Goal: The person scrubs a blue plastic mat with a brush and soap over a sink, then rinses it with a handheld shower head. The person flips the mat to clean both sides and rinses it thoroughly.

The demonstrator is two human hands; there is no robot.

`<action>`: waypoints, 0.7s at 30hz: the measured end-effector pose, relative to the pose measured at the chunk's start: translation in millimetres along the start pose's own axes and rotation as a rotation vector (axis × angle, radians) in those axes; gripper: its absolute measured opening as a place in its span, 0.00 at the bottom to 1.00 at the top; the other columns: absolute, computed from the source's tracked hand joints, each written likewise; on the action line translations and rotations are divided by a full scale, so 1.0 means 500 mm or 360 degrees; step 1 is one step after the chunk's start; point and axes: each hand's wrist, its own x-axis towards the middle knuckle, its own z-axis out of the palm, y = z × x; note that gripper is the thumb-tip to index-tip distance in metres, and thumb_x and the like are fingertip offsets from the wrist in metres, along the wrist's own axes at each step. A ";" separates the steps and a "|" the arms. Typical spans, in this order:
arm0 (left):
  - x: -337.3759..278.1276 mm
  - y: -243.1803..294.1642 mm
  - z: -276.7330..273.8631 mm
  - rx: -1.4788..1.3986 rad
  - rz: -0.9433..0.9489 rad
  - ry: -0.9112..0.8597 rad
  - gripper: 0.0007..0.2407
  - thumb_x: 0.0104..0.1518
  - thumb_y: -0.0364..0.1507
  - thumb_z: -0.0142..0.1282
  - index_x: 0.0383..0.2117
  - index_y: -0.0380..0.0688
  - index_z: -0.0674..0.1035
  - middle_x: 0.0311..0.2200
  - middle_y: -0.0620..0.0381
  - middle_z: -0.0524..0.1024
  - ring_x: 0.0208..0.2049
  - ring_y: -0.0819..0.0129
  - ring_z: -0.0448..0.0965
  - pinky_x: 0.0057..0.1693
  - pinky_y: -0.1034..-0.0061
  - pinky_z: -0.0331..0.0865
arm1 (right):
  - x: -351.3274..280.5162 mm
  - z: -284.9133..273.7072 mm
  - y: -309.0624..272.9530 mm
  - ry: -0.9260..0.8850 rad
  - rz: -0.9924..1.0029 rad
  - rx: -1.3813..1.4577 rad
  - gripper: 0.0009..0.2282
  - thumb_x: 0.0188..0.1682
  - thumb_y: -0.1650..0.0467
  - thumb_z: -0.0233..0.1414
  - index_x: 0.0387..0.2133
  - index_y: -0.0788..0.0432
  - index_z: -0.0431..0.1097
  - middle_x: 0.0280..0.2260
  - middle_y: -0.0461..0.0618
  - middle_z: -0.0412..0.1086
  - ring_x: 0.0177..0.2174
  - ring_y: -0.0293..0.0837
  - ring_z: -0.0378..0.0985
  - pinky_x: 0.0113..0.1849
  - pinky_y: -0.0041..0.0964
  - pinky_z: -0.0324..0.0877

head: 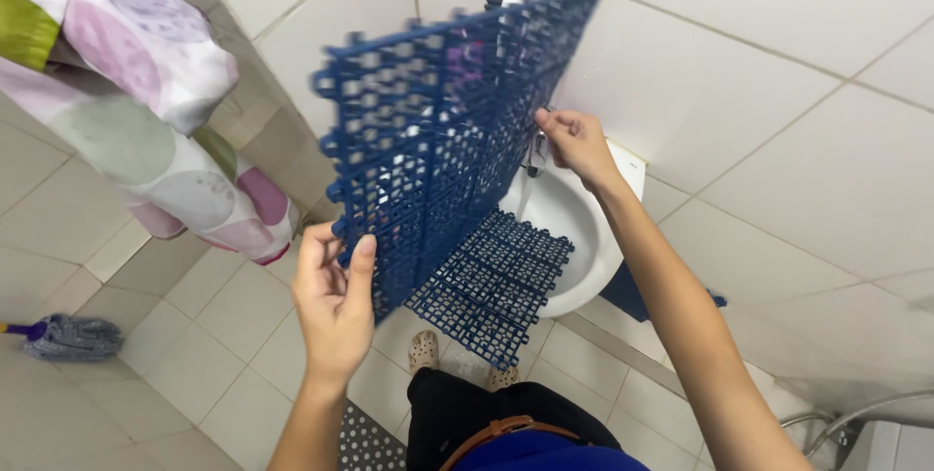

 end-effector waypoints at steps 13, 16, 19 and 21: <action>-0.233 -0.323 0.032 -0.0906 -0.0830 0.0869 0.04 0.69 0.26 0.56 0.39 0.47 0.72 0.31 0.61 0.74 0.22 0.84 0.66 0.25 0.89 0.56 | -0.014 0.135 0.307 -0.0109 0.0123 -0.0789 0.12 0.54 0.67 0.53 0.45 0.61 0.76 0.18 0.49 0.67 0.19 0.41 0.63 0.25 0.38 0.60; -0.224 -0.320 0.035 -0.0675 -0.1044 0.0873 0.07 0.62 0.26 0.57 0.35 0.48 0.69 0.31 0.64 0.74 0.26 0.82 0.72 0.28 0.88 0.62 | -0.059 0.211 0.428 -0.0188 -0.0364 -0.1164 0.16 0.59 0.64 0.47 0.49 0.65 0.73 0.46 0.64 0.68 0.46 0.56 0.71 0.50 0.47 0.66; -0.188 -0.295 0.028 -0.0491 -0.1070 0.0615 0.07 0.63 0.27 0.58 0.36 0.45 0.70 0.32 0.65 0.73 0.27 0.84 0.70 0.30 0.90 0.63 | -0.147 0.319 0.348 -0.0617 -0.0446 -0.1481 0.32 0.59 0.53 0.43 0.67 0.67 0.51 0.67 0.72 0.46 0.65 0.68 0.48 0.63 0.56 0.45; -0.174 -0.281 0.027 0.0104 -0.0982 0.0447 0.09 0.61 0.31 0.57 0.35 0.41 0.70 0.33 0.60 0.76 0.31 0.77 0.74 0.34 0.81 0.73 | -0.247 0.348 0.160 -0.1199 -0.0589 -0.1151 0.35 0.59 0.52 0.37 0.72 0.62 0.40 0.72 0.69 0.33 0.70 0.65 0.33 0.66 0.59 0.34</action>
